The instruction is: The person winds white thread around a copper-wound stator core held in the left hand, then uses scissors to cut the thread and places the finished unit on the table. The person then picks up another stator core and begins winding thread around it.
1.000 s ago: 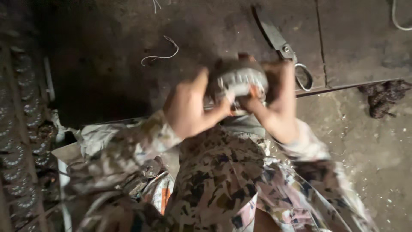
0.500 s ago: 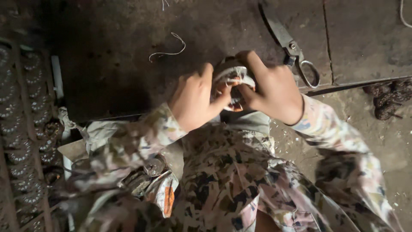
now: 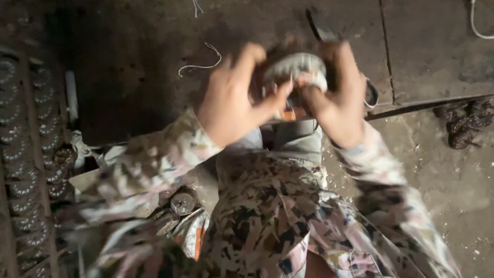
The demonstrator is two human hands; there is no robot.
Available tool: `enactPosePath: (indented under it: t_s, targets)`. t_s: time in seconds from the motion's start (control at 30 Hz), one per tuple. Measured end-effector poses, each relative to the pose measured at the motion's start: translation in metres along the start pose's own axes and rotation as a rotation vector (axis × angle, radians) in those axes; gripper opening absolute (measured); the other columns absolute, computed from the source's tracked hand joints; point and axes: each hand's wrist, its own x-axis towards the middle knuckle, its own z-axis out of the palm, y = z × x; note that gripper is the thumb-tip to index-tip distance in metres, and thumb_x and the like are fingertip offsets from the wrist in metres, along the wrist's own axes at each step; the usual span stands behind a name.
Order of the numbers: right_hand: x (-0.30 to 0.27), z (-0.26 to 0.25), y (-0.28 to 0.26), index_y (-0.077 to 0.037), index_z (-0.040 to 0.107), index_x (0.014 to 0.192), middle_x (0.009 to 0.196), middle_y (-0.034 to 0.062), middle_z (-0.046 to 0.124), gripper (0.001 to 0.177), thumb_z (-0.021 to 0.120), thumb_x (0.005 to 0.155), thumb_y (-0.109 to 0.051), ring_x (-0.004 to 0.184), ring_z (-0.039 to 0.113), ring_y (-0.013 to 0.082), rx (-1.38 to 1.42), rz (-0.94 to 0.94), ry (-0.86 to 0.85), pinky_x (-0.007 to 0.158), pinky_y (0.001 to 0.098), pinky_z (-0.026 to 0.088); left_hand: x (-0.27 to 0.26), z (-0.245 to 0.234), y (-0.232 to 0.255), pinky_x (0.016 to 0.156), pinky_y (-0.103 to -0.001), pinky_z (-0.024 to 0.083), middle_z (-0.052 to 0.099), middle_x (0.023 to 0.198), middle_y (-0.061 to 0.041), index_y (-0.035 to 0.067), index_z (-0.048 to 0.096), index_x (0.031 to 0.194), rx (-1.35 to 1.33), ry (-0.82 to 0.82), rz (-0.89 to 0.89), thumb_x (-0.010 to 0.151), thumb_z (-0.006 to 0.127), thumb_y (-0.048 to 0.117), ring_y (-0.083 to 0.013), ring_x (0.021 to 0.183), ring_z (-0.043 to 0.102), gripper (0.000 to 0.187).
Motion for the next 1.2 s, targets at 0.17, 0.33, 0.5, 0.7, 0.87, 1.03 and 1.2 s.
enactPosePath:
  t_s: [0.17, 0.33, 0.5, 0.7, 0.87, 1.03, 1.2]
  targets:
    - [0.017, 0.042, 0.006, 0.001, 0.044, 0.129, 0.113, 0.0131, 0.061, 0.032, 0.065, 0.106, -0.005, 0.098, 0.060, 0.0109, 0.324, 0.043, 0.287, 0.083, 0.0271, 0.053, -0.005, 0.031, -0.002, 0.065, -0.032, 0.064, 0.075, 0.098, -0.012, -0.002, 0.043, 0.137, -0.237, 0.229, -0.283, 0.097, 0.074, 0.024, -0.0223, 0.079, 0.081, 0.057]
    - [0.024, 0.019, -0.003, 0.001, 0.047, 0.119, 0.078, 0.0178, 0.066, 0.041, 0.077, 0.096, -0.013, 0.057, 0.064, 0.0276, -0.475, -0.087, -0.005, 0.050, 0.0382, 0.049, -0.017, 0.030, -0.026, 0.074, -0.035, 0.063, 0.075, 0.102, -0.015, 0.005, 0.049, 0.138, -0.008, 0.235, -0.179, 0.103, 0.070, 0.014, -0.0263, 0.088, 0.079, 0.041]
    - [0.039, -0.013, -0.002, 0.000, 0.051, 0.134, 0.064, 0.0143, 0.063, 0.053, 0.072, 0.087, -0.011, 0.052, 0.063, 0.0324, -0.547, -0.214, -0.411, 0.048, 0.0411, 0.048, -0.030, 0.013, -0.022, 0.069, -0.039, 0.060, 0.074, 0.101, -0.020, 0.001, 0.048, 0.141, 0.039, 0.019, -0.151, 0.095, 0.071, 0.011, -0.0295, 0.079, 0.076, 0.052]
    - [0.032, -0.040, -0.017, 0.000, 0.054, 0.135, 0.061, 0.0084, 0.070, 0.062, 0.074, 0.079, -0.018, 0.030, 0.055, 0.0179, -0.367, -0.267, -0.755, 0.033, 0.0312, 0.045, -0.056, 0.008, 0.000, 0.066, -0.033, 0.061, 0.073, 0.096, -0.017, -0.001, 0.049, 0.137, -0.197, -0.093, -0.125, 0.094, 0.074, 0.013, -0.0234, 0.079, 0.078, 0.052]
    - [0.047, -0.013, 0.042, -0.010, 0.062, 0.130, 0.060, 0.0026, 0.070, 0.040, 0.066, 0.093, -0.025, 0.033, 0.056, 0.0123, -0.303, 0.001, -1.002, 0.036, 0.0292, 0.044, -0.068, 0.048, -0.037, 0.050, -0.032, 0.055, 0.074, 0.075, -0.009, -0.001, 0.053, 0.117, -0.314, -0.072, -0.527, 0.089, 0.078, 0.018, -0.0179, 0.058, 0.074, 0.042]
    - [0.078, 0.010, 0.085, -0.004, 0.058, 0.137, 0.069, 0.0038, 0.071, 0.049, 0.066, 0.094, -0.025, 0.044, 0.056, 0.0169, -0.160, 0.012, -1.072, 0.039, 0.0312, 0.044, -0.059, 0.064, -0.084, 0.052, -0.038, 0.054, 0.069, 0.073, -0.012, 0.001, 0.054, 0.108, -0.098, -0.103, -0.568, 0.090, 0.083, 0.031, -0.0286, 0.061, 0.072, 0.045]
    - [0.081, 0.023, 0.058, -0.010, 0.071, 0.117, 0.077, 0.0100, 0.074, 0.026, 0.066, 0.097, -0.026, 0.058, 0.068, 0.0227, -0.560, 0.273, -0.968, 0.057, 0.0358, 0.052, -0.038, 0.056, -0.097, 0.075, -0.045, 0.052, 0.066, 0.104, -0.018, -0.001, 0.062, 0.116, 0.266, -0.039, -0.176, 0.085, 0.077, 0.017, -0.0379, 0.090, 0.065, 0.040]
